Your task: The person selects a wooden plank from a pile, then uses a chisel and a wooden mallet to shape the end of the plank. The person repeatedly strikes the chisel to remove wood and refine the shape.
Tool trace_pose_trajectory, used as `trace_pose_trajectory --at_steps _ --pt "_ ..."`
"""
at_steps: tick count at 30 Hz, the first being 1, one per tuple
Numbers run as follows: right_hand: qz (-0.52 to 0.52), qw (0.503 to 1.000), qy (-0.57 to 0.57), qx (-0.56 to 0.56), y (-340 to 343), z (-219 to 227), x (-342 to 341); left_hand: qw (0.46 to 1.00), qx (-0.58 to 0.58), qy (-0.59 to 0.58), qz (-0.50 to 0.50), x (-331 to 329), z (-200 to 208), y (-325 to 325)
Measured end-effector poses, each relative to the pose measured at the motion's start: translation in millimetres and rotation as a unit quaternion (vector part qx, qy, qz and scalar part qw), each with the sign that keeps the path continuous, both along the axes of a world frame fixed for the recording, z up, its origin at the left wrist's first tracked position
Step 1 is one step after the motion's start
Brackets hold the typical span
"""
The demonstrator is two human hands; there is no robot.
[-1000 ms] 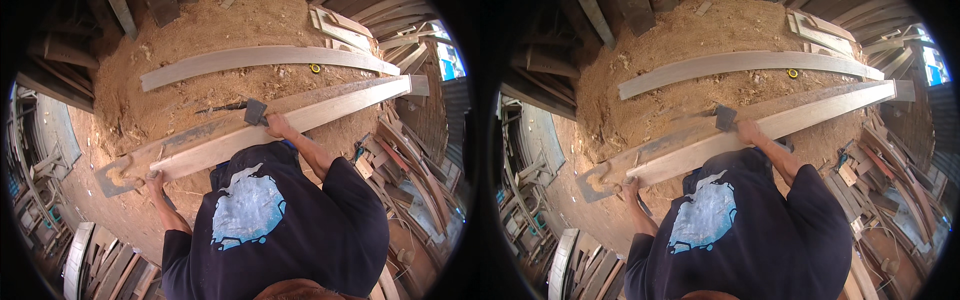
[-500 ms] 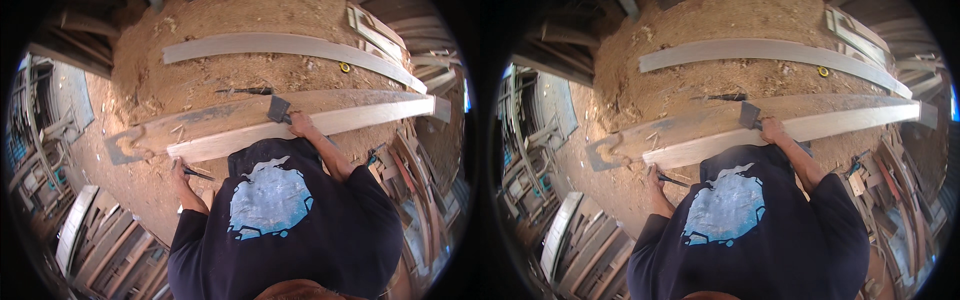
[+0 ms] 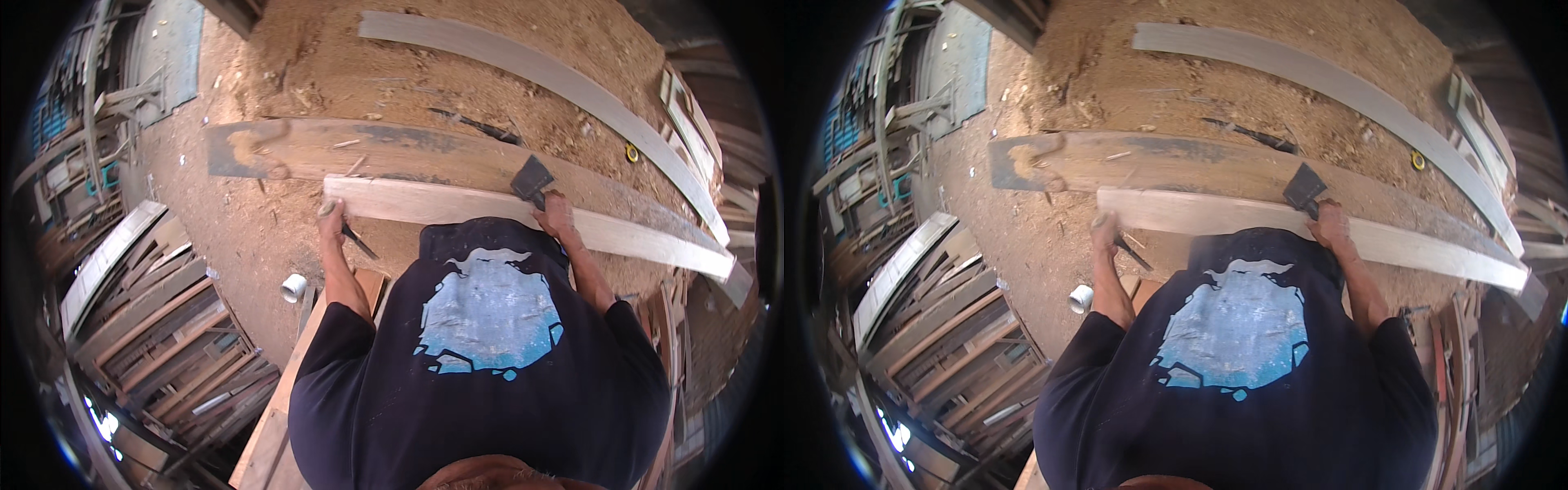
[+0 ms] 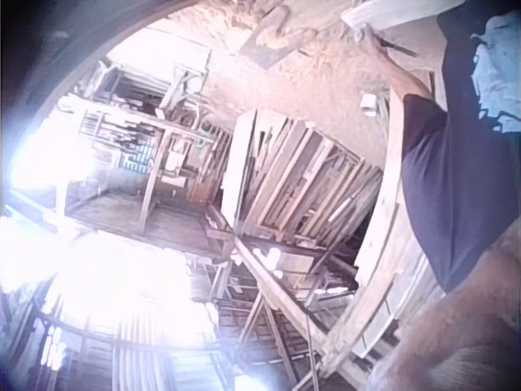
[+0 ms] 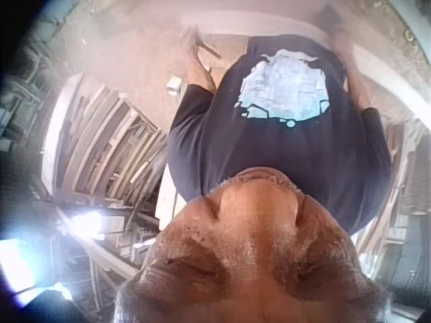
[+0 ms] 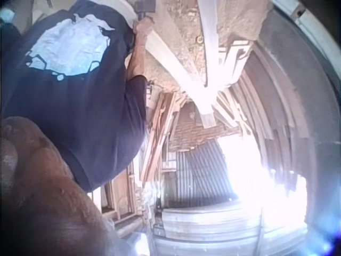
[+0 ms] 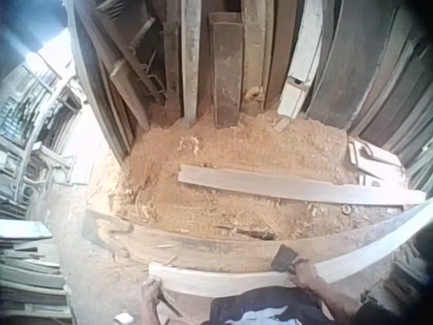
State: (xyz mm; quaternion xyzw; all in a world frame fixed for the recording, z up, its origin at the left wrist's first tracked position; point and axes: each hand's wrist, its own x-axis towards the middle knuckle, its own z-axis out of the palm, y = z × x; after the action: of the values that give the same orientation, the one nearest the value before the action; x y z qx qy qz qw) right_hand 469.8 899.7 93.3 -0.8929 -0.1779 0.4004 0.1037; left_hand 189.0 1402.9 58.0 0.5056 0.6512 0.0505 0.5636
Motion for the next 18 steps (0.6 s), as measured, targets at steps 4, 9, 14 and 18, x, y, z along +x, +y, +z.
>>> trace_pose_trajectory --at_steps 4,9,14,18 --pt "0.005 0.999 -0.032 0.015 3.5 0.8 19.4 0.999 0.047 -0.007 -0.017 36.4 5.7 -0.4" --pt "-0.002 0.996 -0.07 0.058 7.2 -1.4 41.5 0.988 0.055 0.069 -0.126 60.5 -3.5 17.7" --pt "0.067 0.997 -0.04 -0.009 1.5 -20.6 50.7 0.828 0.231 0.28 -0.427 61.9 -25.1 40.8" --pt "0.035 0.997 -0.06 -0.023 -11.7 -33.2 39.6 0.905 0.188 0.205 -0.321 54.7 -30.0 39.5"
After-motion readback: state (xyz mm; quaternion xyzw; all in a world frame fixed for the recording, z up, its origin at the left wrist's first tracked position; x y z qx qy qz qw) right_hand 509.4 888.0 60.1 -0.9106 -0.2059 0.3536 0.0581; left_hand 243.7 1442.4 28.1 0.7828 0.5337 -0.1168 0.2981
